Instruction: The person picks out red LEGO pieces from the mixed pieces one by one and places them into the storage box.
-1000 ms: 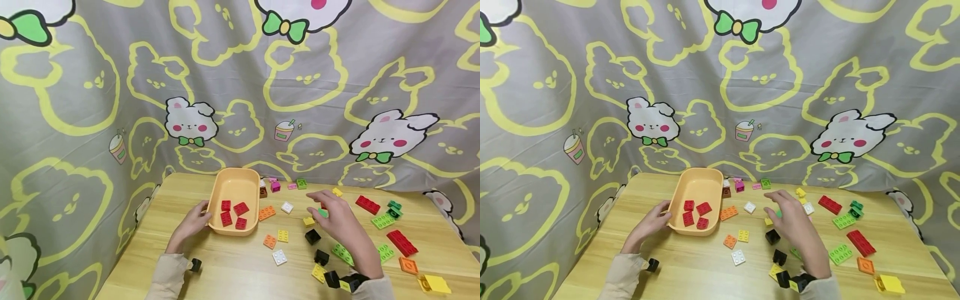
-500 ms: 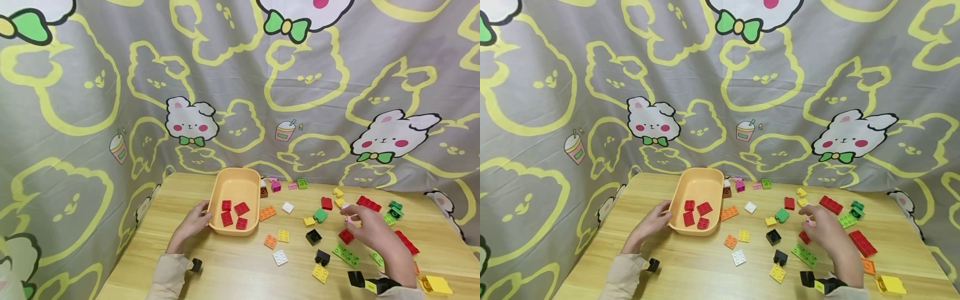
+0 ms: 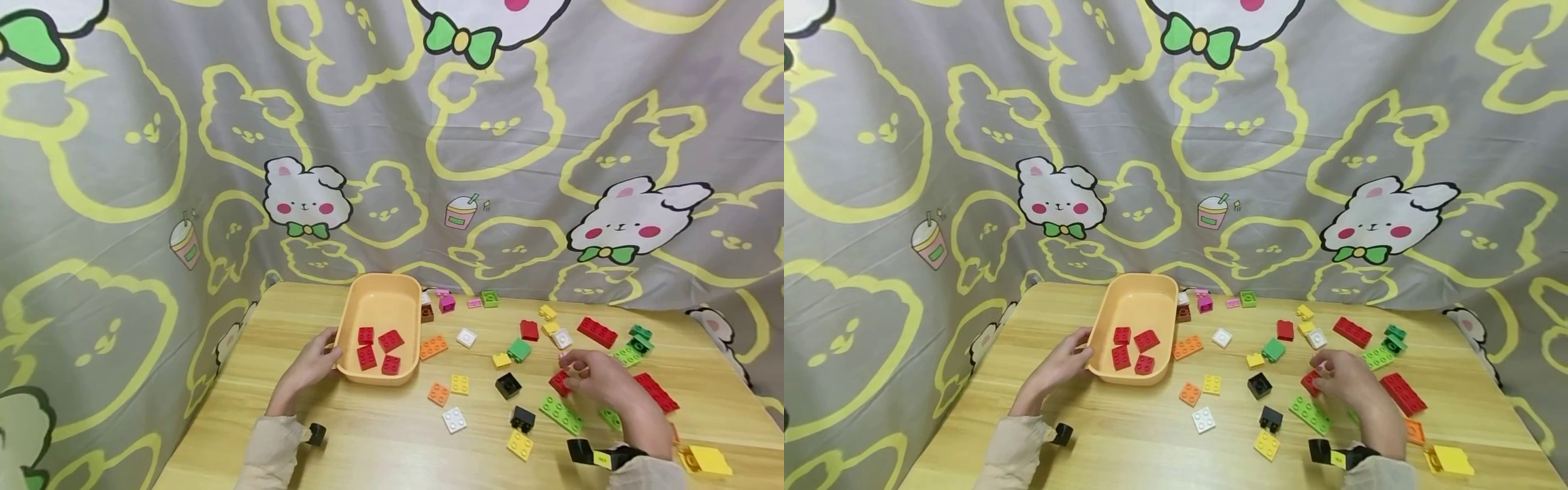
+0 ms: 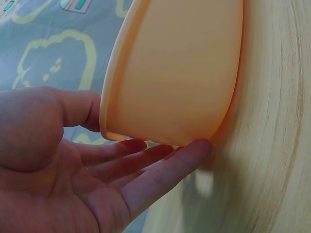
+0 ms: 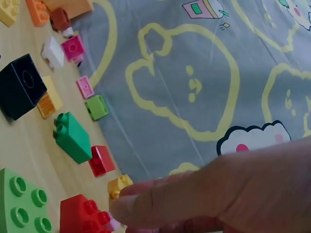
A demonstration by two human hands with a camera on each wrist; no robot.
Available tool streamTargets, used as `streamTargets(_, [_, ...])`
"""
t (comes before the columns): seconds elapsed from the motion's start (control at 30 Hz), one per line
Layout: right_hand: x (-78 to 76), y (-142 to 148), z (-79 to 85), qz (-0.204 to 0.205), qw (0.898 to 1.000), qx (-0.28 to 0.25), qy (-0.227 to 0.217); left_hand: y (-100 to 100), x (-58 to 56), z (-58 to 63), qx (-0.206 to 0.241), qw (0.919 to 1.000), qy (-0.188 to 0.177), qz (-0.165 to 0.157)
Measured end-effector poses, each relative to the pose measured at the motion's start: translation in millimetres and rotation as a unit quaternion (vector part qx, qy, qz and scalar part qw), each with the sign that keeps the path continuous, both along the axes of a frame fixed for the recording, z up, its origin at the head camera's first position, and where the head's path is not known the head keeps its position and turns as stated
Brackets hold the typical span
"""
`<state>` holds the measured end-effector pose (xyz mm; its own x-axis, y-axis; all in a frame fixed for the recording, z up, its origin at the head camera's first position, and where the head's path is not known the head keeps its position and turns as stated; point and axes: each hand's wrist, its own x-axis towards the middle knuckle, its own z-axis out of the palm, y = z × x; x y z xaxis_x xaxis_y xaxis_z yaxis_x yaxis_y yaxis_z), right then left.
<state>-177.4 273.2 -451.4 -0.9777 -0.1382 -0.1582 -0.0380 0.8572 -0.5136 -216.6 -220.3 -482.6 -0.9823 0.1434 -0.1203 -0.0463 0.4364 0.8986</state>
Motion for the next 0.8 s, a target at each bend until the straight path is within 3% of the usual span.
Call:
streamTargets(0.27, [-4.8, -0.4, -9.6, -0.008, 1.000, 0.008, -0.019, -0.1, -0.2, 1.5, -0.004, 1.0000, 0.000, 0.003])
streamTargets(0.8, [-7.4, -4.3, -18.2, -0.008, 1.000, 0.003, -0.013, 0.9, 0.5, 1.8, -0.005, 1.0000, 0.000, -0.001])
